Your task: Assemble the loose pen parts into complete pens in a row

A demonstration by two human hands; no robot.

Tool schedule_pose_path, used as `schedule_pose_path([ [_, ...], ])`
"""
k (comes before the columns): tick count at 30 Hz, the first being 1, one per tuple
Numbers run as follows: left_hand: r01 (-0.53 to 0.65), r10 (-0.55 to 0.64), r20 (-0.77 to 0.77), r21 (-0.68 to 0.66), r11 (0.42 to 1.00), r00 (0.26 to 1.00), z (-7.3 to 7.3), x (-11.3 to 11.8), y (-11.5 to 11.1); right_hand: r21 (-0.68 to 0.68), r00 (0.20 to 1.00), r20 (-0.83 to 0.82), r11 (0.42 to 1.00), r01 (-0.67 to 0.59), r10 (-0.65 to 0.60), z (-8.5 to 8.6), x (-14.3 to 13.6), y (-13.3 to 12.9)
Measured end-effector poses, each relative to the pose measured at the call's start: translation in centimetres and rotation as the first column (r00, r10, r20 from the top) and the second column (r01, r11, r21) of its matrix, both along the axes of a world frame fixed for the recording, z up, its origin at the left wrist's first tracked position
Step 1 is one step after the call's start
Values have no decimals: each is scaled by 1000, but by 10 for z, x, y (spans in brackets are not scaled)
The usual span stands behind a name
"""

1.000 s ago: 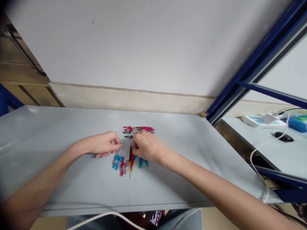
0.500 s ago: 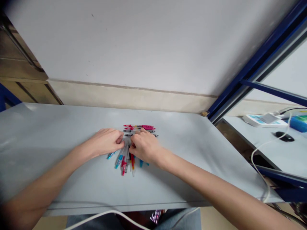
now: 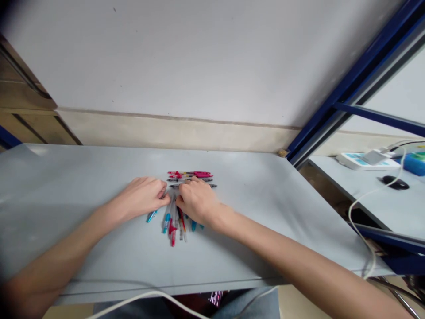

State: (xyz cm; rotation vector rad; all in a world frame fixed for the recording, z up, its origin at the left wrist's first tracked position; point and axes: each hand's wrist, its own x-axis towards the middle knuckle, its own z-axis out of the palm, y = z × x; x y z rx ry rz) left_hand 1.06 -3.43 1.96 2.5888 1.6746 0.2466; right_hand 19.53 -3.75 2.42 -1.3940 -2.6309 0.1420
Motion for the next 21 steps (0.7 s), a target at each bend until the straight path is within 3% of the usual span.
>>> schedule_pose_path([
  [4, -29, 28, -49, -15, 999, 998, 5, 1, 1, -131, 950, -310, 991, 6, -47, 9, 11, 11],
  [7, -44, 44, -3, 14, 999, 999, 6, 3, 3, -251, 785, -607, 967, -38, -127, 15, 26, 20],
  [10, -14, 0, 144, 93, 996, 990, 2, 3, 3, -353, 580, -784, 928, -121, -222, 12, 43, 23],
  [16, 112, -186, 433, 191, 975, 882, -13, 4, 4, -549, 243, -833, 796, -257, -496, -7, 58, 21],
  [21, 166, -246, 518, 196, 966, 820, -18, 5, 6, -539, 66, -840, 815, -213, -538, -13, 55, 26],
])
